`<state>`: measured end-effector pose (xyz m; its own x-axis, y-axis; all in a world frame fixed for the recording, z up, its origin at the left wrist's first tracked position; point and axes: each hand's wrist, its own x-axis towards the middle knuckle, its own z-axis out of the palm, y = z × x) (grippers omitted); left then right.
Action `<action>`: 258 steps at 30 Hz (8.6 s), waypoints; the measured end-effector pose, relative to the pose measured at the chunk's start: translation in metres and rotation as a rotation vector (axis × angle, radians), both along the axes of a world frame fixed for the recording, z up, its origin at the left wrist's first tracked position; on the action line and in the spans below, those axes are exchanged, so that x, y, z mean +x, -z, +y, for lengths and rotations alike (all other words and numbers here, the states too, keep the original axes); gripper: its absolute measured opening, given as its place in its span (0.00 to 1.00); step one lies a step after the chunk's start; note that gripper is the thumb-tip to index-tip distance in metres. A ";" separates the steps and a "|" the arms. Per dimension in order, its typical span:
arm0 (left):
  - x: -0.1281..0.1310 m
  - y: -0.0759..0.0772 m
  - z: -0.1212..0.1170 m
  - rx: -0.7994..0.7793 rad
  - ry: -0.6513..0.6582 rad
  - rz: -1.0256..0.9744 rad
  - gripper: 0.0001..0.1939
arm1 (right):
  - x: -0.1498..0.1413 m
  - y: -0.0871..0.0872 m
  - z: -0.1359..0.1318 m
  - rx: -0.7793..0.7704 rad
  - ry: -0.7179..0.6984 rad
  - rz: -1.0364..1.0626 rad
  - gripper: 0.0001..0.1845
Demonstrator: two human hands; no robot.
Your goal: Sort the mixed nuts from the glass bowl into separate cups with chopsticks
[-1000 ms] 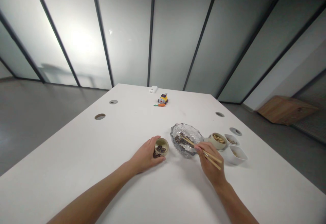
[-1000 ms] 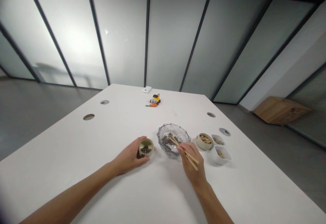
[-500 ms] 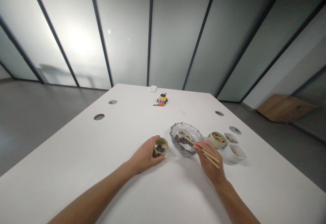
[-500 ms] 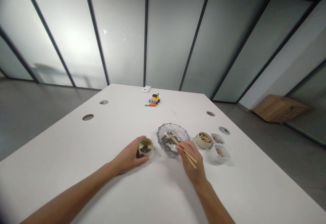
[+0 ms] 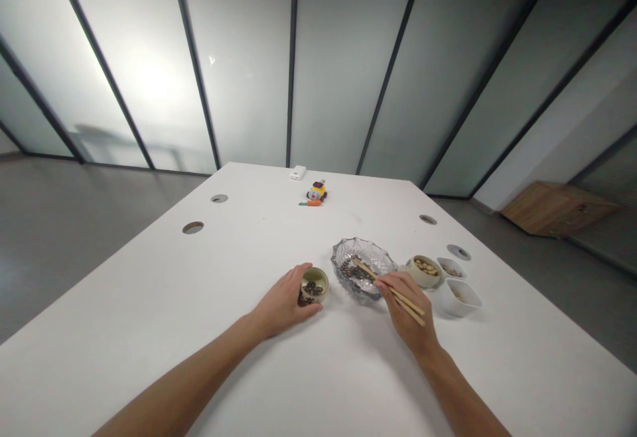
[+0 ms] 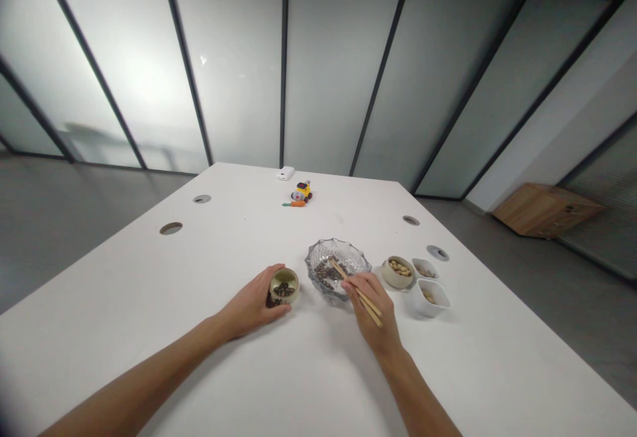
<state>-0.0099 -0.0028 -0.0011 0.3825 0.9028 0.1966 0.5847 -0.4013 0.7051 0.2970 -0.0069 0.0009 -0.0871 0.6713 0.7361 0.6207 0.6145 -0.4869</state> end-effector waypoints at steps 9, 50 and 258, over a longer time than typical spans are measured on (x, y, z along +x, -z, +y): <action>0.000 0.001 0.000 -0.007 0.000 -0.015 0.40 | -0.001 0.002 0.001 -0.004 -0.004 0.016 0.10; 0.001 -0.002 -0.001 0.003 -0.012 -0.031 0.38 | 0.002 -0.017 -0.010 -0.050 0.065 0.300 0.19; 0.000 0.007 0.008 0.075 -0.191 -0.118 0.34 | -0.049 -0.001 -0.039 0.284 -0.195 -0.251 0.07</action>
<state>-0.0097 0.0052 -0.0085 0.1763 0.9377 0.2994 0.5707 -0.3452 0.7451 0.2484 -0.0458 0.0020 -0.3924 0.3982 0.8291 0.5568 0.8203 -0.1305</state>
